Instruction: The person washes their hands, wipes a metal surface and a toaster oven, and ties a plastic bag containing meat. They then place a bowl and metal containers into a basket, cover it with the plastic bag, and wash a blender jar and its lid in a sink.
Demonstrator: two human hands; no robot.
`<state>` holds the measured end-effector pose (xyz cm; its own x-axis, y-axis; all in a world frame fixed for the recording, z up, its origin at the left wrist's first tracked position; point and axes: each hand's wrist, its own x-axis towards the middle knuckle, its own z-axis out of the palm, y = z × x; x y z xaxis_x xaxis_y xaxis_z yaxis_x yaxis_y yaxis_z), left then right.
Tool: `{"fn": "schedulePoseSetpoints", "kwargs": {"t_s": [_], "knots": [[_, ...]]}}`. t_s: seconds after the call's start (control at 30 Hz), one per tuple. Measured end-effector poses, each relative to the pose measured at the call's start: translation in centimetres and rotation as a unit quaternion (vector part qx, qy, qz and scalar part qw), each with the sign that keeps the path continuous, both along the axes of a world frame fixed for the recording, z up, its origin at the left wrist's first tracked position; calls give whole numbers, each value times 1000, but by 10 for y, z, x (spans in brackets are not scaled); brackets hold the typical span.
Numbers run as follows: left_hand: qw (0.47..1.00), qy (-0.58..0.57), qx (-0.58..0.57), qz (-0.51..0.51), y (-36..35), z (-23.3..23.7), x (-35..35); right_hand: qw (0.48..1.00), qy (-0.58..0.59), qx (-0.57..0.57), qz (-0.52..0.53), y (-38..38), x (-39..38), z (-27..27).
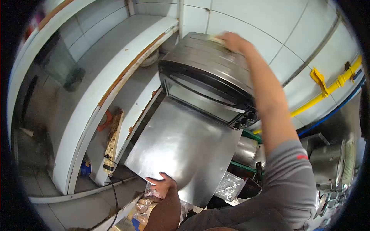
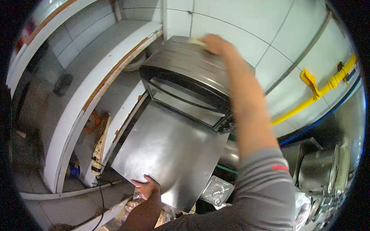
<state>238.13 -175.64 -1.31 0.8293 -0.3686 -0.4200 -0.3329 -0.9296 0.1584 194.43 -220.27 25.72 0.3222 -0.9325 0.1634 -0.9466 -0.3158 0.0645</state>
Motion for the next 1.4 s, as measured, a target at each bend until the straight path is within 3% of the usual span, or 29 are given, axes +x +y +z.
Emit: {"fn": "schedulePoseSetpoints", "kwargs": {"t_s": [0.03, 0.07, 0.13, 0.2, 0.23, 0.3, 0.33, 0.43, 0.53, 0.63, 0.7, 0.73, 0.77, 0.83, 0.87, 0.9, 0.93, 1.03, 1.1, 1.17, 1.23, 1.3, 1.4], "knots": [[1000, -5, 4, -2, 5, 2, 2, 1000, 21, -6, -15, 29, -59, -7], [1000, -6, 6, 15, 11, 1, 3, 988, -15, 71, -139, 112, -55, 26], [998, -62, -15, -3, 16, -13, 1, 983, 36, 53, -174, 202, -141, -9], [991, -129, -28, -5, 16, -25, 11, 946, 130, 118, -274, 314, -178, -61], [995, -76, -59, 5, 16, -25, 14, 911, 194, 179, -317, 368, -187, -93], [997, -63, -47, 22, 15, -15, 13, 854, 267, 300, -329, 466, -183, -167], [995, -36, -95, 21, 21, -20, 16, 862, 269, 316, -290, 504, -163, -196], [992, -6, -125, 12, 30, -27, 19, 886, 101, 341, -298, 525, -101, -285], [968, -74, -240, -5, 45, -51, 19, 905, 33, 355, -232, 543, -9, -278], [861, -98, -488, -104, 34, -36, 36, 896, -132, 399, -141, 595, -27, -354], [725, -26, -637, -261, -21, 75, 46, 880, -108, 403, -229, 648, -25, -369], [667, 12, -688, -285, -58, 119, 57, 861, -68, 457, -212, 675, -33, -379], [609, -74, -696, -373, -100, 168, 83, 839, -30, 509, -191, 702, -43, -392], [618, -90, -716, -311, -181, 269, 117, 796, -32, 576, -180, 746, -52, -409], [601, -44, -754, -261, -249, 292, 160, 790, -61, 577, -198, 756, -53, -412], [700, -1, -678, -225, -266, 342, 181, 787, -90, 571, -217, 762, -54, -415], [764, 23, -624, -163, -285, 369, 191, 782, -120, 563, -240, 766, -51, -417], [691, 52, -692, -202, -367, 369, 254, 777, -184, 532, -281, 758, -46, -416], [769, 74, -602, -201, -359, 371, 252, 775, -214, 517, -293, 751, -44, -414], [804, 40, -562, -190, -394, 352, 276, 774, -238, 504, -300, 743, -40, -415], [726, -249, -631, -108, -364, 355, 218, 776, -253, 496, -298, 731, -39, -417], [735, -188, -645, -90, -306, 387, 173, 777, -266, 490, -294, 722, -39, -418], [793, -182, -578, -63, -285, 433, 162, 778, -282, 485, -282, 711, -39, -420]]}}
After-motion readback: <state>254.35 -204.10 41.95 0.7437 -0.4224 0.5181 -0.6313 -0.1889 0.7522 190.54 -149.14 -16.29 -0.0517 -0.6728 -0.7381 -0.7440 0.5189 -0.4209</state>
